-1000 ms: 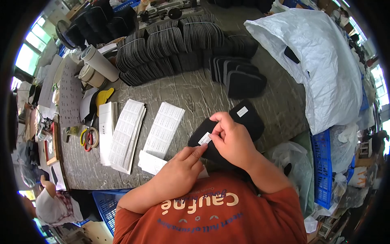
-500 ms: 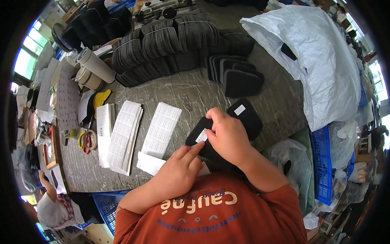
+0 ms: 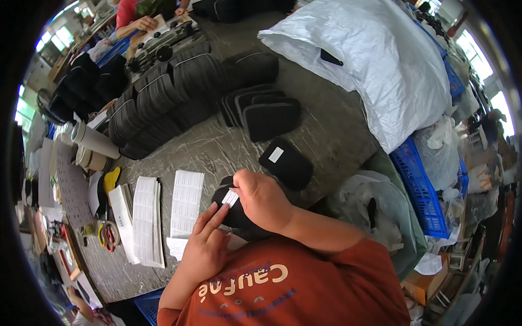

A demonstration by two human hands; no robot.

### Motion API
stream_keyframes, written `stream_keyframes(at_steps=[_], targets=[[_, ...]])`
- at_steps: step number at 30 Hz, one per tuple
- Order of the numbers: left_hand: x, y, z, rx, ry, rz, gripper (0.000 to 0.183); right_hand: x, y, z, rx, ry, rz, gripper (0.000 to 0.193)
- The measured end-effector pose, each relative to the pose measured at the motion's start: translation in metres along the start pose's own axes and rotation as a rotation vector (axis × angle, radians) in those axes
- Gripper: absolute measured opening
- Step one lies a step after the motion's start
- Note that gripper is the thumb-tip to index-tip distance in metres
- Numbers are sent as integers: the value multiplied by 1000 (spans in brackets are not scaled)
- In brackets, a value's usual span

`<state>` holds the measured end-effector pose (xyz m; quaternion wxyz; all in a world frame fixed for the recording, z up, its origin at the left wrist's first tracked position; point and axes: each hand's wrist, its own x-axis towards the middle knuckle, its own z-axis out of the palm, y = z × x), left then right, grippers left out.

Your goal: Applying identification labels to black shoe components and organizing them into stacks.

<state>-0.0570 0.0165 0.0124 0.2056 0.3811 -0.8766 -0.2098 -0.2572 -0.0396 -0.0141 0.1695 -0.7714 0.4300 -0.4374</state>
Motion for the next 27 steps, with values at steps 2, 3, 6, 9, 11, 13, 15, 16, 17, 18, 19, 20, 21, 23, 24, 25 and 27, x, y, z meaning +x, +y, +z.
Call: stream_keyframes(at_steps=[2,3,6,9,11,13,15,16,17,18,19,20,21,23,24,25,27], targets=[[-5,-5,5,-28,17,-85,16,1,-2,-6,127,161,184,17],[-2,-5,2,-12,24,-66,18,5,0,-15,147,246,163,15],[5,-4,-5,-15,-3,-63,15,10,28,-51,145,254,317,16],[17,-4,-22,-90,1,-46,12,3,78,-82,143,143,433,17],[25,-5,-39,-159,8,-85,12,-5,106,-96,17,74,434,20],[41,8,-54,-269,74,-197,7,-10,124,-104,-112,-27,516,26],[70,20,-60,-232,-20,-179,6,-6,129,-103,-388,-40,331,25],[87,23,-58,-198,-114,-150,5,-5,131,-102,-667,-44,140,24],[103,25,-54,-101,-218,-18,8,-2,128,-95,-572,-21,212,20],[119,25,-40,-75,-277,55,13,2,125,-84,-445,12,215,15],[134,25,-27,15,-424,151,19,2,124,-73,-276,-57,320,15],[143,20,-3,95,-500,157,21,2,123,-59,-105,-126,421,15],[151,13,21,169,-580,174,23,3,122,-51,-126,-208,512,16],[164,9,47,212,-652,141,24,4,122,-37,-202,-293,652,17],[167,7,56,252,-718,101,26,3,122,-35,-197,-295,654,17],[169,4,63,253,-723,96,26,1,122,-33,-201,-259,646,18],[172,0,73,202,-768,45,28,-1,122,-31,-199,-194,647,15]])
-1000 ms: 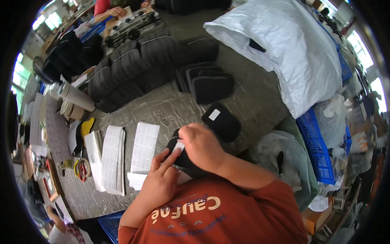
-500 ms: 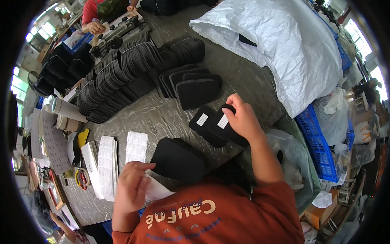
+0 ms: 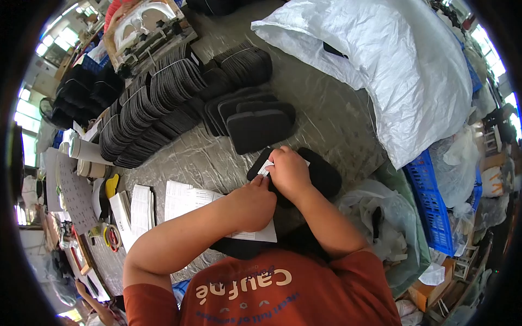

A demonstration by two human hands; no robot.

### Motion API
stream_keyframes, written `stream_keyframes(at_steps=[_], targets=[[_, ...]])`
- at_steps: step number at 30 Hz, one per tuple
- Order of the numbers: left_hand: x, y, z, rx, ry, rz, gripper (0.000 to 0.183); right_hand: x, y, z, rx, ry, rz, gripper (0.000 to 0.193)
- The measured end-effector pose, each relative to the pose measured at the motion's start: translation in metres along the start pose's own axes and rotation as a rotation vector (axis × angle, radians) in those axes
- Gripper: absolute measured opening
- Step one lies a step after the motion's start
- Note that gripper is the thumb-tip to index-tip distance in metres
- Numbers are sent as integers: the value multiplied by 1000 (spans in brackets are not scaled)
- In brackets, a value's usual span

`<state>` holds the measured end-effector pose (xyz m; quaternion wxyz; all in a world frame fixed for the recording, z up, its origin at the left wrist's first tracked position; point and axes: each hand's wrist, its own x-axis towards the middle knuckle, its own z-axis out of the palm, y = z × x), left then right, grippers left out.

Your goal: Applying identification labels to black shoe components and organizing them into stacks.

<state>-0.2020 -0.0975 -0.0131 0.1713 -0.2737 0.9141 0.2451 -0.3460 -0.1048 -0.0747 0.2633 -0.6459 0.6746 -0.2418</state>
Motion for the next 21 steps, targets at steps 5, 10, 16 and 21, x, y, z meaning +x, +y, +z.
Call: stream_keyframes(at_steps=[5,10,16,21], targets=[[2,2,-7,19,-84,19,31,-2,3,-3,61,-15,-31,12],[4,4,3,48,-63,9,33,-8,5,-1,173,9,-77,11],[6,11,-10,71,-127,-38,35,-4,13,1,366,207,-9,9],[4,17,4,63,-62,-84,34,3,6,-6,333,36,51,9]])
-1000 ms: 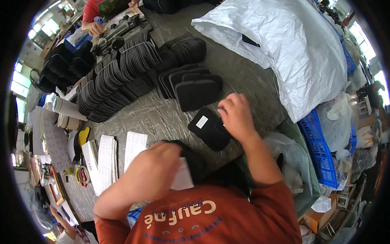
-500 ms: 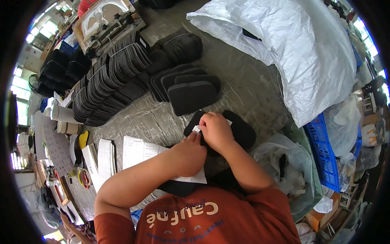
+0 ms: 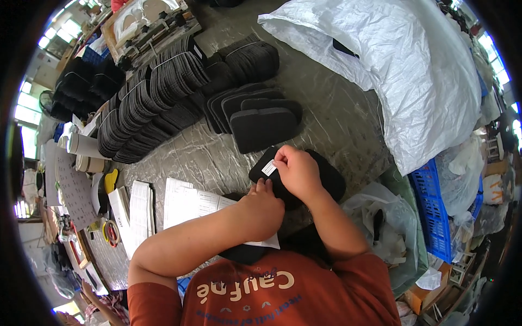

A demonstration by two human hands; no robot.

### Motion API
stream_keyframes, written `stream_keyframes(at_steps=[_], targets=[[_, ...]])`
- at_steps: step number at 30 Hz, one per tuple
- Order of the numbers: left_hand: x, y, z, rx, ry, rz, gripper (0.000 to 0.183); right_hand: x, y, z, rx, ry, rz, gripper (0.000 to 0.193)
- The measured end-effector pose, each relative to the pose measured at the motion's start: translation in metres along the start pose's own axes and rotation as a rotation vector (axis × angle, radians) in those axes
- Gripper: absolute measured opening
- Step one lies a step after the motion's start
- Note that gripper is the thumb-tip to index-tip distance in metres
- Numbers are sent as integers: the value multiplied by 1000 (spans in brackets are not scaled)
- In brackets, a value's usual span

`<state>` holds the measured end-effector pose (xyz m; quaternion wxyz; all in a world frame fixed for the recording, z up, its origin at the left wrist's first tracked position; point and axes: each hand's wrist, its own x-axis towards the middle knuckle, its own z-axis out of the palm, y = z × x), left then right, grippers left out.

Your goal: Applying identification labels to black shoe components and organizing them into stacks.

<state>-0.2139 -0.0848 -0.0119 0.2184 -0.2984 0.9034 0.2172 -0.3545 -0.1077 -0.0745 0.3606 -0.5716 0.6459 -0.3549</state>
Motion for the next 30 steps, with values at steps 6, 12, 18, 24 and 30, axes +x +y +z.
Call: stream_keyframes(at_steps=[6,12,18,24,30], targets=[[0,0,-2,53,-28,40,36,-1,-6,2,-165,-20,16,11],[-2,0,3,66,86,22,33,0,-7,4,-187,-33,22,10],[-2,-2,3,78,200,63,32,0,1,8,-199,-2,5,11],[4,-5,-5,-13,28,61,32,0,-3,9,-110,55,27,15],[5,-6,-8,-16,-15,66,31,3,-5,10,-207,56,65,30]])
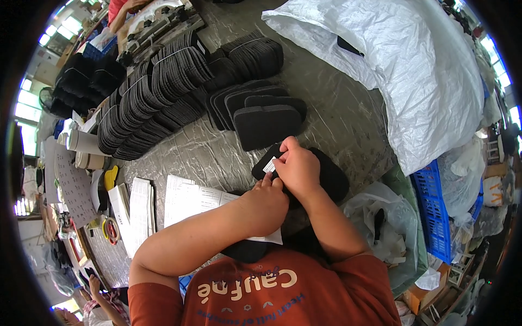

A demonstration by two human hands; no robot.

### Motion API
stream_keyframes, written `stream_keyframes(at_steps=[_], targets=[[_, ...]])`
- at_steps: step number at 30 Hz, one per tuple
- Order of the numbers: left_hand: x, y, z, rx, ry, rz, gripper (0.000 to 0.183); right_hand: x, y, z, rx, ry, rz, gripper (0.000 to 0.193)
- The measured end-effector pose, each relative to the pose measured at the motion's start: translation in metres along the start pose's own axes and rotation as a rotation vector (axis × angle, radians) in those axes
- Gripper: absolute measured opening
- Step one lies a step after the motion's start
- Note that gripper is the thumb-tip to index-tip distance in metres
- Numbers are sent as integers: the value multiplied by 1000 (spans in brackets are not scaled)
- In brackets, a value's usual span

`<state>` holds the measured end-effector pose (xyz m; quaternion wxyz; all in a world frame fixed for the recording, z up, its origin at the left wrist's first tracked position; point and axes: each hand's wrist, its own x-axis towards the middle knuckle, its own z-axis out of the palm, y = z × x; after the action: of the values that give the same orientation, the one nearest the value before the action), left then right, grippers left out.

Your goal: Applying identification labels to black shoe components and organizing them into stacks.

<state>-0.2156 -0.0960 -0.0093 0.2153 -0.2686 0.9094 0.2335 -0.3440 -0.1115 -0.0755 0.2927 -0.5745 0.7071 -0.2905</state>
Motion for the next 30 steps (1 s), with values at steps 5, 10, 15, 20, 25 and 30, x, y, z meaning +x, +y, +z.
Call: stream_keyframes(at_steps=[5,10,15,20,25,30], targets=[[0,-3,-7,-14,-48,17,31,6,-5,-2,-131,10,-22,31],[2,-2,-5,-2,-61,30,30,6,3,4,-224,32,-91,20],[1,-11,-1,-47,91,3,22,-2,8,-25,35,182,-238,10],[-41,-15,-44,-72,426,30,20,-20,46,-55,-522,311,-229,27],[-108,-18,-69,-190,775,-273,13,-20,49,-77,-264,109,87,31],[-175,-21,-56,-247,1015,-452,12,-18,32,-76,544,-57,8,24]])
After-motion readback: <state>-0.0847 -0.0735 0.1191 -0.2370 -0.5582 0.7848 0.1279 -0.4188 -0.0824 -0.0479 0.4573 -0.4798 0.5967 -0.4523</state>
